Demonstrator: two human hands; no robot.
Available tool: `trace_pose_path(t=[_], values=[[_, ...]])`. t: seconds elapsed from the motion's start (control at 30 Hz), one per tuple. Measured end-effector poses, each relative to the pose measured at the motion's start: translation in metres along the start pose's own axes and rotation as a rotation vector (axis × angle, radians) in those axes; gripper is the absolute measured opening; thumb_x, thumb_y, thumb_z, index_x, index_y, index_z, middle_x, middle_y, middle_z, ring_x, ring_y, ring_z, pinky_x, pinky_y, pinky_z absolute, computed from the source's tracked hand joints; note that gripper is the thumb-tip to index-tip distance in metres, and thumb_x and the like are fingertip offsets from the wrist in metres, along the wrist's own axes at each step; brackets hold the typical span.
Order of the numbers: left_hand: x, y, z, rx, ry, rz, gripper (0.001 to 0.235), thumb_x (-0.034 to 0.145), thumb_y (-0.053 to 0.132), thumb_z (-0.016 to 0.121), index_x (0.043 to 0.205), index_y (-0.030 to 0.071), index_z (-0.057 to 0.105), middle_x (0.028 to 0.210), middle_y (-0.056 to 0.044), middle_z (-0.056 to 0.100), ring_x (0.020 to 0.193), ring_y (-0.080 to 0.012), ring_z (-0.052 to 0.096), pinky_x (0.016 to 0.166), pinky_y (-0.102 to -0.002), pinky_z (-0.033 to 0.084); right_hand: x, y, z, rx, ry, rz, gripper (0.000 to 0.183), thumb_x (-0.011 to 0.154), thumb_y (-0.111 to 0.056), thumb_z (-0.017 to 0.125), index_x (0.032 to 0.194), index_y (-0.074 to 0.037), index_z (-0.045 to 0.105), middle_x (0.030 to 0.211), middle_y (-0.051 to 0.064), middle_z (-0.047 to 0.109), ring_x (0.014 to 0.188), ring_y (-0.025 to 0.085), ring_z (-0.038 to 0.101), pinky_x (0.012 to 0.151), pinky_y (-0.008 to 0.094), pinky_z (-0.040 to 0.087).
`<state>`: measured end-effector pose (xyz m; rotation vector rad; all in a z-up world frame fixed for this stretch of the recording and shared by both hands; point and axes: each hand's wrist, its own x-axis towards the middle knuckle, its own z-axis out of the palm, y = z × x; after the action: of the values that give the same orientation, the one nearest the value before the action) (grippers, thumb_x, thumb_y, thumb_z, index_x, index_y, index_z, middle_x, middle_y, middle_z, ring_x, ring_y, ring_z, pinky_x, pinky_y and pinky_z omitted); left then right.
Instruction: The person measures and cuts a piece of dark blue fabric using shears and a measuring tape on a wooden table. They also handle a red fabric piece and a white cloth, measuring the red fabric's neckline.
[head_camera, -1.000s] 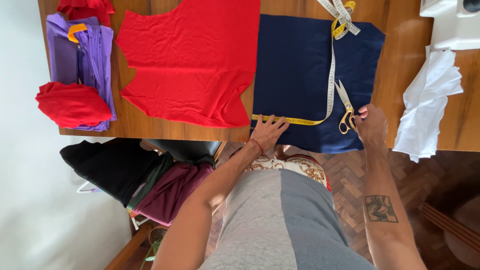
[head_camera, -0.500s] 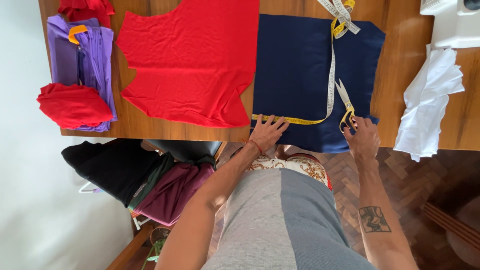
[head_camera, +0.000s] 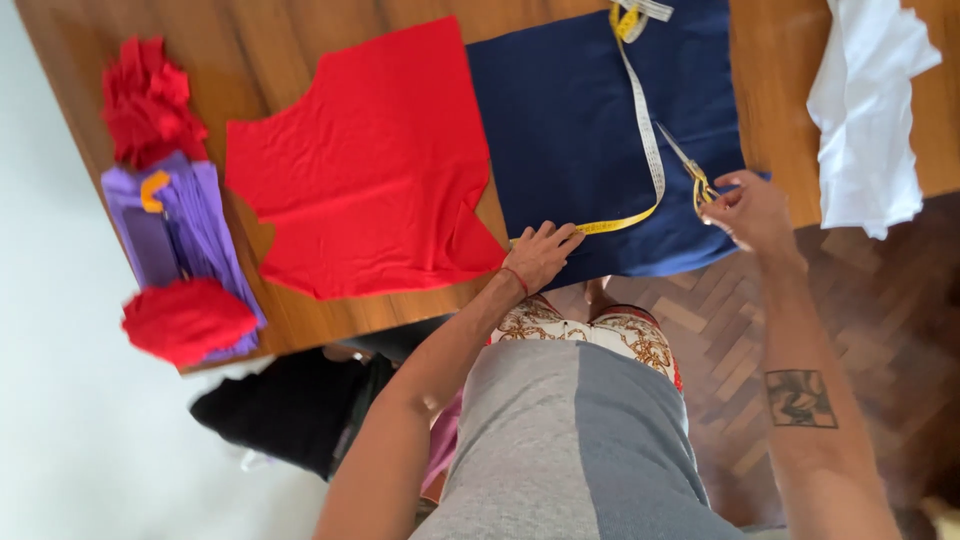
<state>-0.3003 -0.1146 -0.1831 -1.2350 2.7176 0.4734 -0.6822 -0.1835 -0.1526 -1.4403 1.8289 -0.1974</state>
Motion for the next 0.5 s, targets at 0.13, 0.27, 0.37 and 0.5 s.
trace_pose_path(t=[0.13,0.27,0.37,0.5], values=[[0.001,-0.013,-0.002,0.006,-0.017,0.102,0.074,0.090,0.033,0.084,0.155,0.022,0.050,0.146,0.001,0.050,0.111,-0.0278,0.057,0.082,-0.044,0.059,-0.050,-0.025,-0.011,0.648,-0.037,0.145,0.036,0.097,-0.005,0.081,0.128,0.005,0.068,0.089,0.012,0.075,0.054,0.014,0.059,0.041,0.025,0.048],[0.005,-0.030,-0.001,-0.075,-0.025,0.200,0.077,0.090,0.029,0.085,0.156,0.015,0.048,0.150,-0.006,0.052,0.112,-0.0319,0.059,0.087,-0.048,0.059,-0.098,-0.043,0.014,1.124,0.032,0.273,0.046,0.088,-0.014,0.081,0.132,-0.007,0.069,0.089,-0.001,0.067,0.061,-0.003,0.051,0.042,0.013,0.038],[0.009,-0.042,0.023,-0.143,-0.080,0.260,0.076,0.096,0.030,0.079,0.161,0.018,0.041,0.151,-0.007,0.048,0.118,-0.0327,0.057,0.090,-0.046,0.061,-0.140,-0.069,0.061,1.255,0.058,0.159,0.053,0.088,-0.016,0.082,0.137,-0.003,0.066,0.100,0.005,0.076,0.061,0.002,0.065,0.035,0.018,0.056],[0.018,-0.051,0.042,-0.162,-0.135,0.272,0.068,0.105,0.034,0.066,0.165,0.024,0.036,0.152,-0.003,0.044,0.123,-0.0292,0.055,0.090,-0.038,0.063,-0.176,-0.121,0.141,1.410,-0.022,0.189,0.042,0.099,-0.028,0.073,0.130,-0.007,0.055,0.110,0.027,0.078,0.067,0.028,0.078,0.034,0.045,0.062]])
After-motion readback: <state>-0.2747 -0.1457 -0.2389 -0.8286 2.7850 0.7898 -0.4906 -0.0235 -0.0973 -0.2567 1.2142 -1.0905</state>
